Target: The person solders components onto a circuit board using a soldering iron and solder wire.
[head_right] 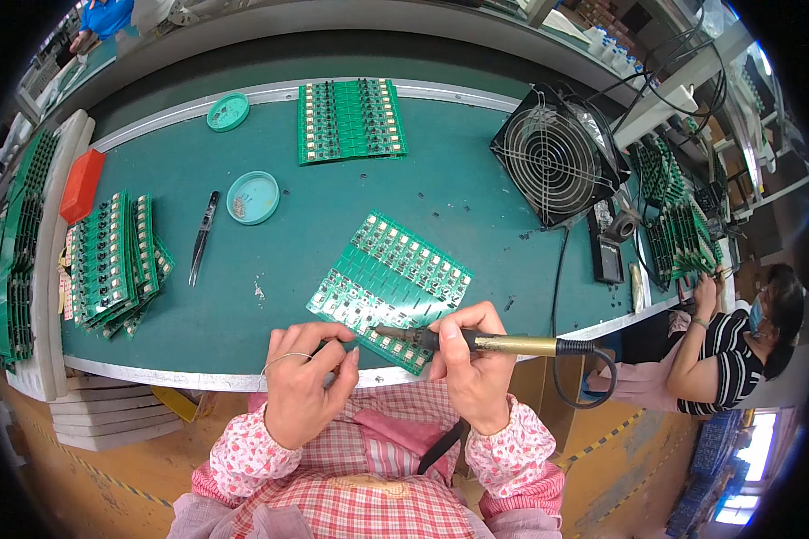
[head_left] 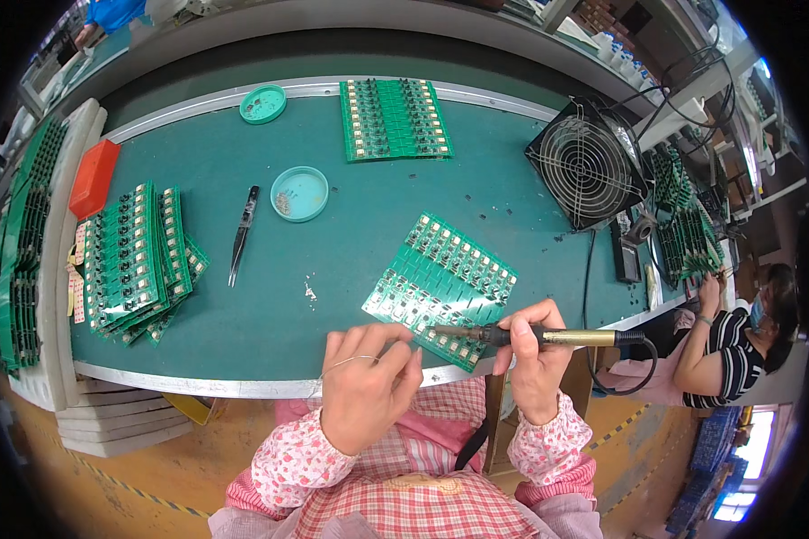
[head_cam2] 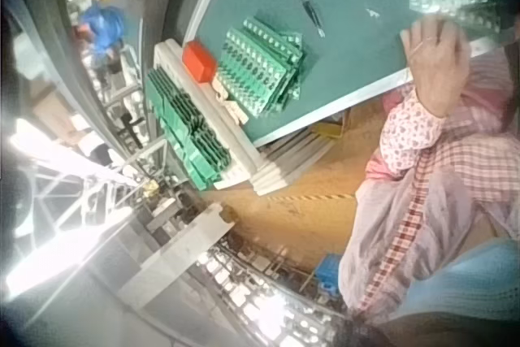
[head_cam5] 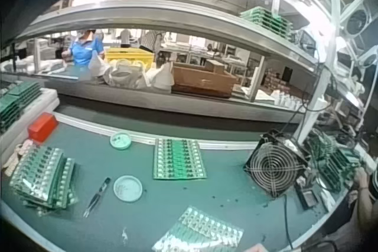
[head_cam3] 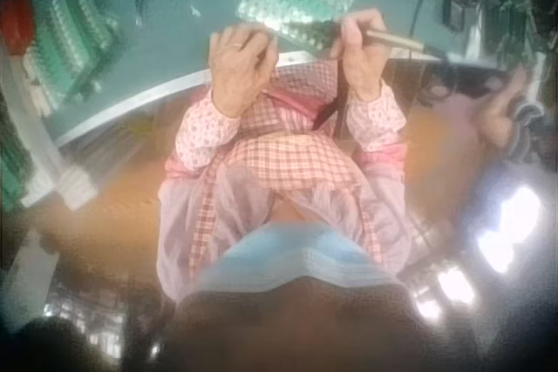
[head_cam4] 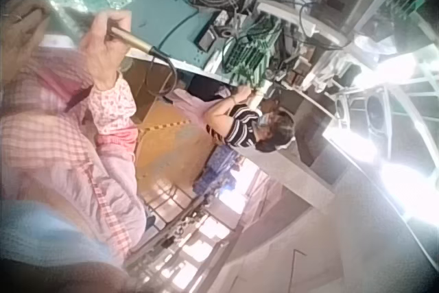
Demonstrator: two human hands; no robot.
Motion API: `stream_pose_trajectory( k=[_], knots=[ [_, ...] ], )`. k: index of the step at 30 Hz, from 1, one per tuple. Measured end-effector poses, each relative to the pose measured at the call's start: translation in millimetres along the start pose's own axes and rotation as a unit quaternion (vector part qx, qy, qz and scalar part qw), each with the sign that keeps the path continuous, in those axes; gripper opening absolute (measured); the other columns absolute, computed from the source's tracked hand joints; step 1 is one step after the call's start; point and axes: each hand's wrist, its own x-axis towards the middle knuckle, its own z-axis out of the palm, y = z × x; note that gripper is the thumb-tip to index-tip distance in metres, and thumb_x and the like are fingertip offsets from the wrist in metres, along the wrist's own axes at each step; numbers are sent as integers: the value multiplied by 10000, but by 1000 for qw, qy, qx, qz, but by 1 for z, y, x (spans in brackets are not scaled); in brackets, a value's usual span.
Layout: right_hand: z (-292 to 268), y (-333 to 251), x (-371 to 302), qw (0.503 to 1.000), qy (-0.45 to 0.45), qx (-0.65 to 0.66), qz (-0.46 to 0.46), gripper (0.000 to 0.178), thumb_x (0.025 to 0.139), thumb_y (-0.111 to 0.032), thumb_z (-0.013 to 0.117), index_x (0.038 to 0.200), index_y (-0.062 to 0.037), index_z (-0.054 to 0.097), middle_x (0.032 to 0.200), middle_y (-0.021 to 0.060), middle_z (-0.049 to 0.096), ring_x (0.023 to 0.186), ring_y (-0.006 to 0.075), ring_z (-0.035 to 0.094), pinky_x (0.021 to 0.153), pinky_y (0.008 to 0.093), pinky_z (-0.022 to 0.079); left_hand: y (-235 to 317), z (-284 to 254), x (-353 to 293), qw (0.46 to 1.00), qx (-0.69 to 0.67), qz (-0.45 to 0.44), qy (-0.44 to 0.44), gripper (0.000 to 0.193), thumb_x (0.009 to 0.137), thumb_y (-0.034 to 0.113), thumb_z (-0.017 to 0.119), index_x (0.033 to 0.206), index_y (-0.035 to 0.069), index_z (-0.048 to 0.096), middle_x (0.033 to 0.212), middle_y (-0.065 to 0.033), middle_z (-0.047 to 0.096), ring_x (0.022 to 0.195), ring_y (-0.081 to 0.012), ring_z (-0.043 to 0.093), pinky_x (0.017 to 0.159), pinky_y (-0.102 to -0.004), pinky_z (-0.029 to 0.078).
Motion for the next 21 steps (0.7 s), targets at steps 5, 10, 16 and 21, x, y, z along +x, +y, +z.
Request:
stream_pose_trajectory(
  k=[5,10,16,21],
  knots=[
    [0,-3,4,1000,-21,-7,8,188,1004,-178,580,936,-15,516,780,54,611,501,64,538,477,218,445,0,0,1,1000,7,-6,-5,126,790,70,723,736,75,609,980,-9,663,822,-209,567,734,-361,386],
    [-1,-4,9,999,-35,-18,8,189,1002,-174,584,926,-12,525,722,31,591,498,57,533,482,211,430,1,1,2,1000,9,-6,-3,126,792,78,725,738,74,612,970,-9,657,817,-210,562,730,-363,383],
    [2,-7,10,999,-35,-26,12,190,1002,-177,585,926,-11,534,695,19,582,492,55,528,481,213,425,2,2,3,1000,21,-6,-2,127,787,78,729,736,72,614,958,-10,653,813,-212,560,728,-364,384],
    [0,-3,8,999,-30,-32,-1,187,1003,-175,581,923,-15,531,743,42,605,489,59,527,471,213,427,0,0,2,1000,6,3,-3,125,779,69,723,727,71,610,962,-12,662,818,-210,569,734,-362,386]
  ],
)
